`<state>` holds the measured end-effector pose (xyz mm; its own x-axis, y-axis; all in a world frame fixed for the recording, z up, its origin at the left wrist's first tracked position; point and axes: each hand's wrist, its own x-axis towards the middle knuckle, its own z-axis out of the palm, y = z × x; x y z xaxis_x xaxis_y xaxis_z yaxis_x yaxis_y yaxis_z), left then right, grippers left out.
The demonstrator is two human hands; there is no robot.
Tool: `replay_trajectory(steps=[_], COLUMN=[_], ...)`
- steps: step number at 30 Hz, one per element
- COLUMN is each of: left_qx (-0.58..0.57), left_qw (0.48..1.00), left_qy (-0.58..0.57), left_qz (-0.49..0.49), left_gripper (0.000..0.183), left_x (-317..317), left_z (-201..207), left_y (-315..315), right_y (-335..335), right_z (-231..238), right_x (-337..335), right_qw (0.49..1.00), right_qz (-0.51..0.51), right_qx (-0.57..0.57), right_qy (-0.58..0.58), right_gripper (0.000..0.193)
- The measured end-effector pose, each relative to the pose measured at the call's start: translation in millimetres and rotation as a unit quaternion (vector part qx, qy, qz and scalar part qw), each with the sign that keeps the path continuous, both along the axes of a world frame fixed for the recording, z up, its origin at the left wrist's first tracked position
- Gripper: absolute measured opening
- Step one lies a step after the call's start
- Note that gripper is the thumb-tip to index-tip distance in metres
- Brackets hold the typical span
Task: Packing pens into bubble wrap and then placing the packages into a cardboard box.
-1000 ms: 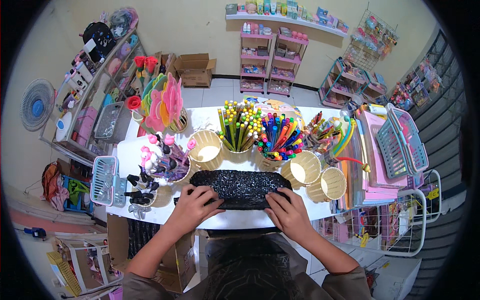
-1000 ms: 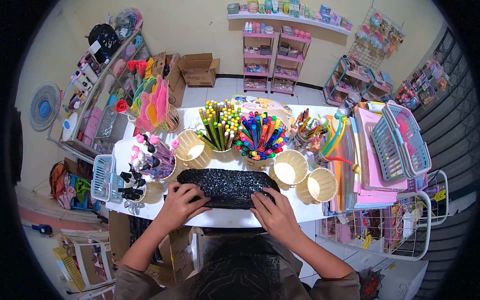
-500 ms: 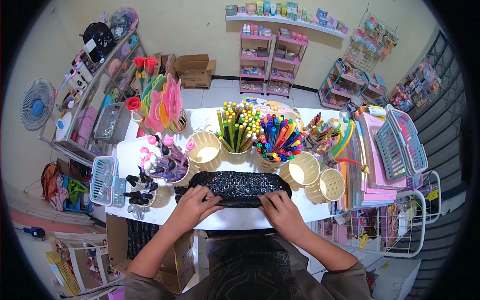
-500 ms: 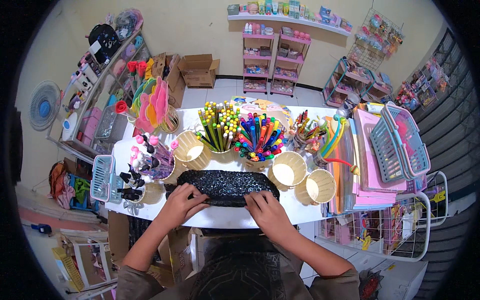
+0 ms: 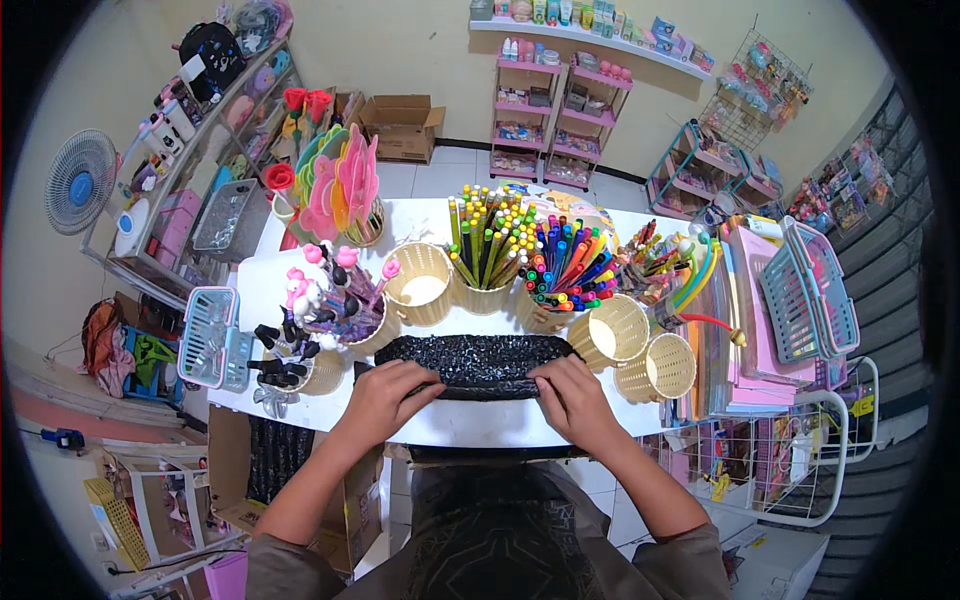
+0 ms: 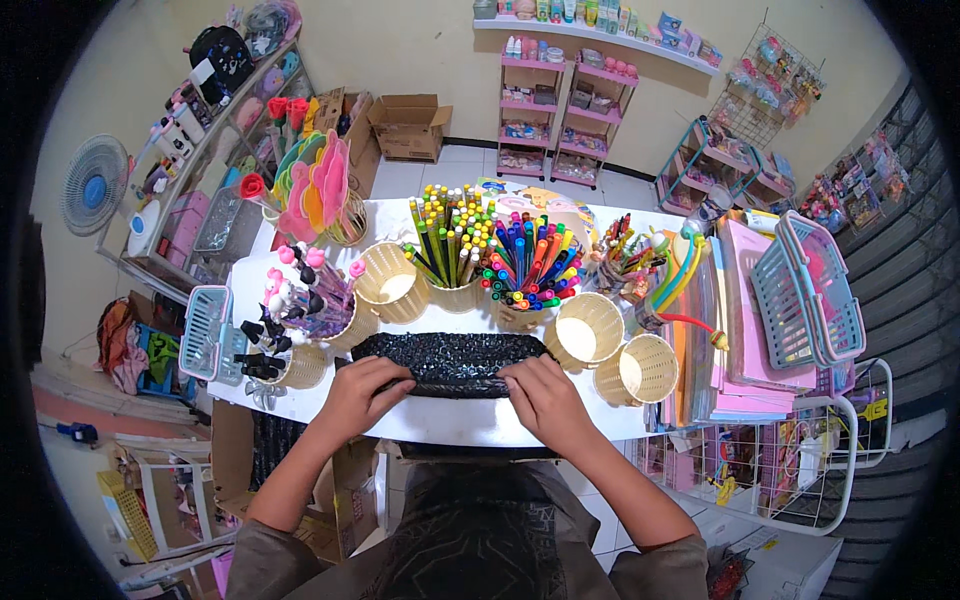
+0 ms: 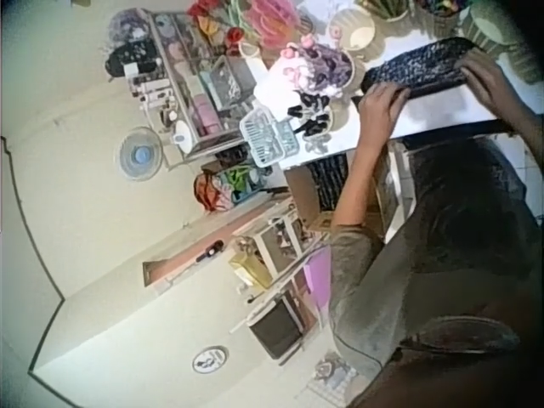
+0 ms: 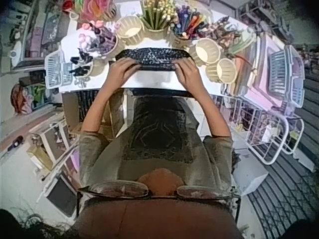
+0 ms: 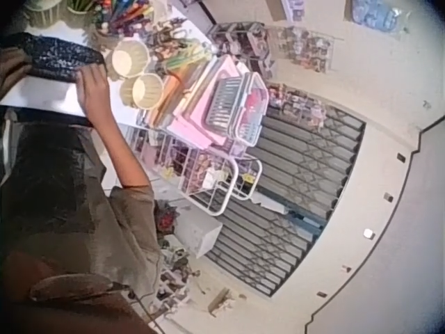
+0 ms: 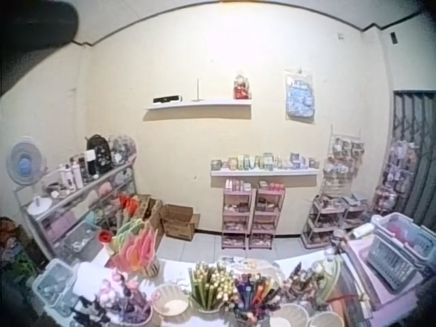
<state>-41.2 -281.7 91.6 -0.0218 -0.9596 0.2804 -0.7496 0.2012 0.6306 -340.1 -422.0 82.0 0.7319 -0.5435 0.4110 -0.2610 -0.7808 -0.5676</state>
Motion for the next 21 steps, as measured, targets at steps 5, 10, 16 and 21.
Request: replay_trajectory(steps=[5, 10, 16, 21], left_qx=[-0.022, -0.037, -0.04, -0.051], left_qw=[0.999, 0.998, 0.998, 0.996], left_qy=[0.001, 0.027, -0.033, -0.065], left_qz=[0.025, 0.044, 0.034, 0.023], left_gripper=[0.014, 0.015, 0.013, 0.015], left_x=[-0.8, -3.4, -2.7, 0.9], left_z=[-7.0, -8.8, -7.2, -9.4], left_y=[-1.4, 0.3, 9.4, 15.7], right_y=[3.1, 7.5, 7.4, 10.2], right_z=[-7.0, 5.2, 6.3, 6.1], right_x=[-0.1, -3.9, -11.5, -12.5], right_qw=[0.999, 0.999, 0.998, 0.996], right_qz=[-0.033, -0.01, 0.011, 0.023], right_qx=[0.026, -0.03, -0.037, 0.013], right_qy=[-0.012, -0.008, 0.057, 0.084], right_gripper=[0.016, 0.032, 0.046, 0.05])
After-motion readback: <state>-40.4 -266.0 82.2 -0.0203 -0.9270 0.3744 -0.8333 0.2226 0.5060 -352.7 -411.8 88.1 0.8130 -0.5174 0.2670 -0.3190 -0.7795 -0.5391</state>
